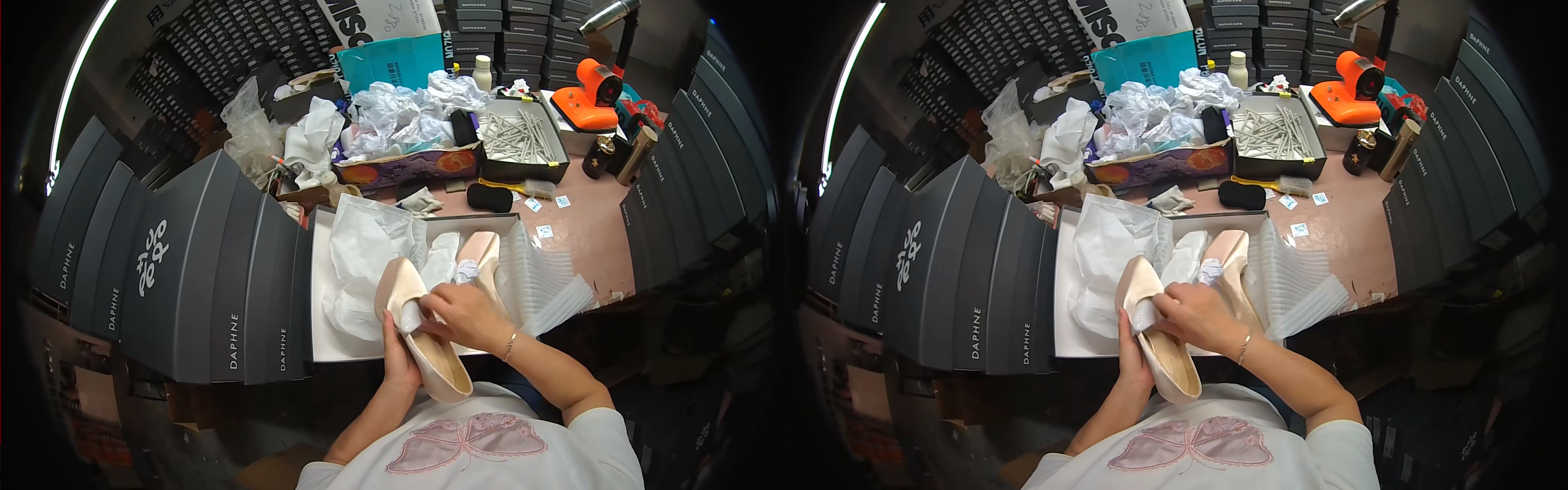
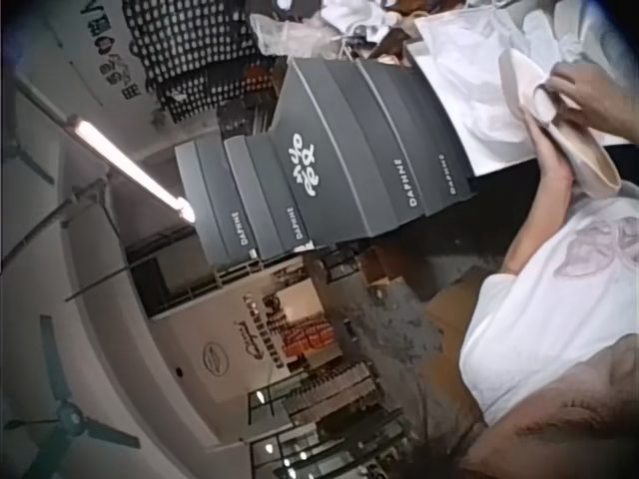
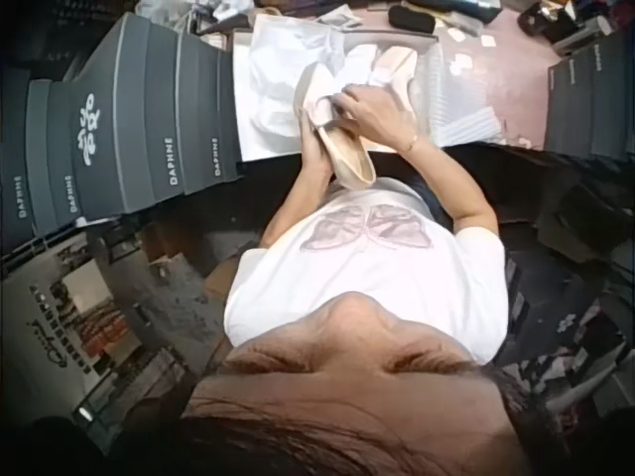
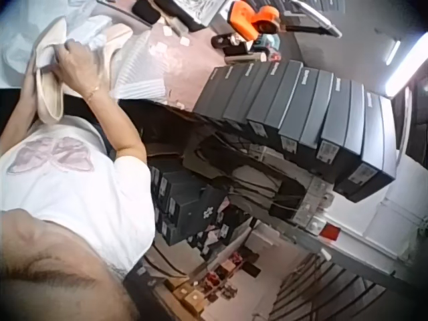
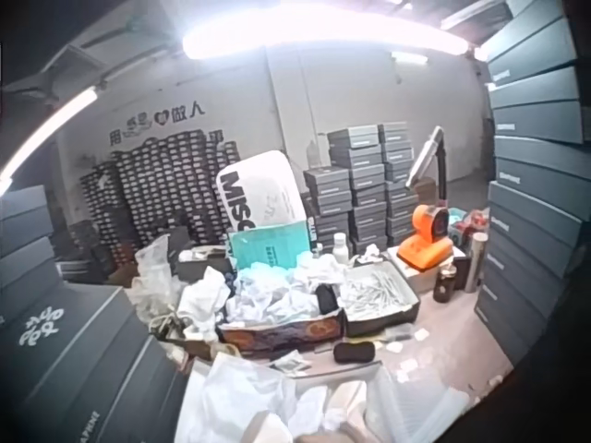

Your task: Packing and preparing high-heeled shoes into a box with protective tissue and foam inserts.

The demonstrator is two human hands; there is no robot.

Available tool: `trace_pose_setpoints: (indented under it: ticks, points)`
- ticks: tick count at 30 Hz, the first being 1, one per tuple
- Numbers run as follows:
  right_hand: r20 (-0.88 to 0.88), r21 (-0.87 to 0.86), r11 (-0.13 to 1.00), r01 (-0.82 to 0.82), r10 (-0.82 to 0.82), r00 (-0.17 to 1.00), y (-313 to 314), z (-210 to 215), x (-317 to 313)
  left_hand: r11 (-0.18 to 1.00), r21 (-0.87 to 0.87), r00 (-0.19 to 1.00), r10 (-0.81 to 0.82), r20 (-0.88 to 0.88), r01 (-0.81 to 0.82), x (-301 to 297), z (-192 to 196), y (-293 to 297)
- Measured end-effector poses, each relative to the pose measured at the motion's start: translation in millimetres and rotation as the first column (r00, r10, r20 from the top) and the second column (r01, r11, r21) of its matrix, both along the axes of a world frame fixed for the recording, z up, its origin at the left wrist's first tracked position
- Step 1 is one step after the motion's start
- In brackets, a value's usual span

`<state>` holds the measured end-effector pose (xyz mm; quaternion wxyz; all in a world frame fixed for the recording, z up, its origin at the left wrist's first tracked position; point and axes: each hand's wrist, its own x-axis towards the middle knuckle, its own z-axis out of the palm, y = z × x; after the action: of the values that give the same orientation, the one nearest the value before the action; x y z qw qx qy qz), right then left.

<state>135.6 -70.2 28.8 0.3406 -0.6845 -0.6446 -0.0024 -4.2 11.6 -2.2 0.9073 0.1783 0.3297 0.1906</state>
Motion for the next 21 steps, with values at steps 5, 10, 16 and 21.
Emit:
trace_pose_setpoints:
  ticks: [5, 10, 16, 21]
  points:
    - [-0.22, 0.003, 1.0, 0.02, -0.019, 0.975, 7.3, -14.3, -7.9, 0.998, 0.059, 1.0, 0.024, 0.001, -0.024, 0.0, 2.4, 2.5]
    - [-0.084, 0.117, 0.984, 0.136, -0.127, 0.988, 11.6, -15.4, -11.7, 0.997, 0.06, 0.999, 0.044, -0.019, -0.043, -2.3, -7.2, -1.9]
    - [0.268, 0.079, 0.853, 0.516, -0.517, 0.813, -17.0, -27.4, 38.2, 1.0, 0.011, 1.0, -0.014, -0.023, 0.014, -13.4, -18.9, 17.5]
    - [0.26, -0.025, 0.998, 0.052, -0.044, 0.965, -1.3, -8.1, -10.6, 0.997, 0.057, 0.998, -0.047, -0.032, 0.049, -2.6, -3.5, 4.3]
